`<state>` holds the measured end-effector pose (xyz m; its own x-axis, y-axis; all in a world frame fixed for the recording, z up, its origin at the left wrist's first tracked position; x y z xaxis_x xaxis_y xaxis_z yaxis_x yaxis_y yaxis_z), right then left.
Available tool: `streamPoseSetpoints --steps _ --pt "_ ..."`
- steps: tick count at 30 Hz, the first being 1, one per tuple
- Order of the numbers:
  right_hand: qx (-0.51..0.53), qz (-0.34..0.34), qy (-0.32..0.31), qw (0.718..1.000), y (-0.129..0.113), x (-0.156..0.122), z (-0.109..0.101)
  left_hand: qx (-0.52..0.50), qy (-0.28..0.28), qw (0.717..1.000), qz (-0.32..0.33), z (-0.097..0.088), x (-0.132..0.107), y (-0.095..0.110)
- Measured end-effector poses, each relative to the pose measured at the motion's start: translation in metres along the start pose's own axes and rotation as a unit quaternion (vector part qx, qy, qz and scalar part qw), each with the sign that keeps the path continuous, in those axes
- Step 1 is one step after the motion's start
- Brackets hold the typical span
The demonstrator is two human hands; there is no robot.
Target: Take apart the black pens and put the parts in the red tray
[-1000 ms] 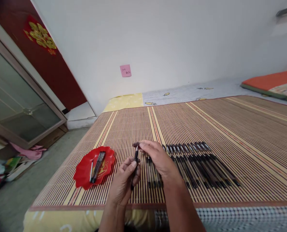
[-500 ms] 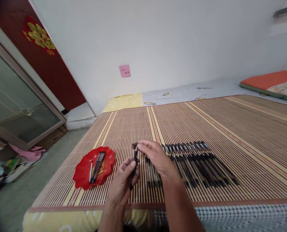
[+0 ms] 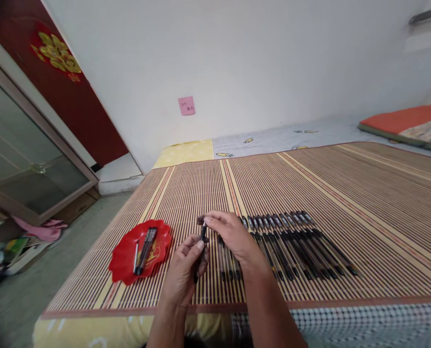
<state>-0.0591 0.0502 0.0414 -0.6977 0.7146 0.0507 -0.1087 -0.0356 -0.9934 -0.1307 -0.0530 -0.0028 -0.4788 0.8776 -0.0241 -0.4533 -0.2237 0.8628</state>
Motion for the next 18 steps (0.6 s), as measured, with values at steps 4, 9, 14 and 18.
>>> streamPoseSetpoints --steps 4,9,14,18 --pt "-0.003 0.010 -0.004 1.000 0.004 0.000 -0.001 0.004 -0.002 1.000 0.002 0.001 -0.001 -0.001" --pt "0.009 0.007 0.012 1.000 0.004 0.001 0.000 0.064 -0.009 0.998 0.024 -0.001 0.000 0.006" --pt "-0.100 -0.029 0.126 0.986 0.005 0.005 -0.026 0.069 0.076 0.991 0.081 -0.033 0.003 0.029" --pt "-0.411 0.001 0.193 0.891 0.014 0.006 -0.033 0.036 0.141 0.984 0.104 -0.057 0.004 0.042"
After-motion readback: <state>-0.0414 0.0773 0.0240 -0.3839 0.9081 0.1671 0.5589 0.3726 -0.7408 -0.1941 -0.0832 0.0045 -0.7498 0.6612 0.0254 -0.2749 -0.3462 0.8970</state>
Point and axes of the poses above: each hand's wrist, its own x-axis towards the middle knuckle, its own z-axis out of the palm, y = z × x, the point moved 8 cm from there along x, towards the middle knuckle, and after that the axes turned 7 degrees about z, right-handed, at the moved point
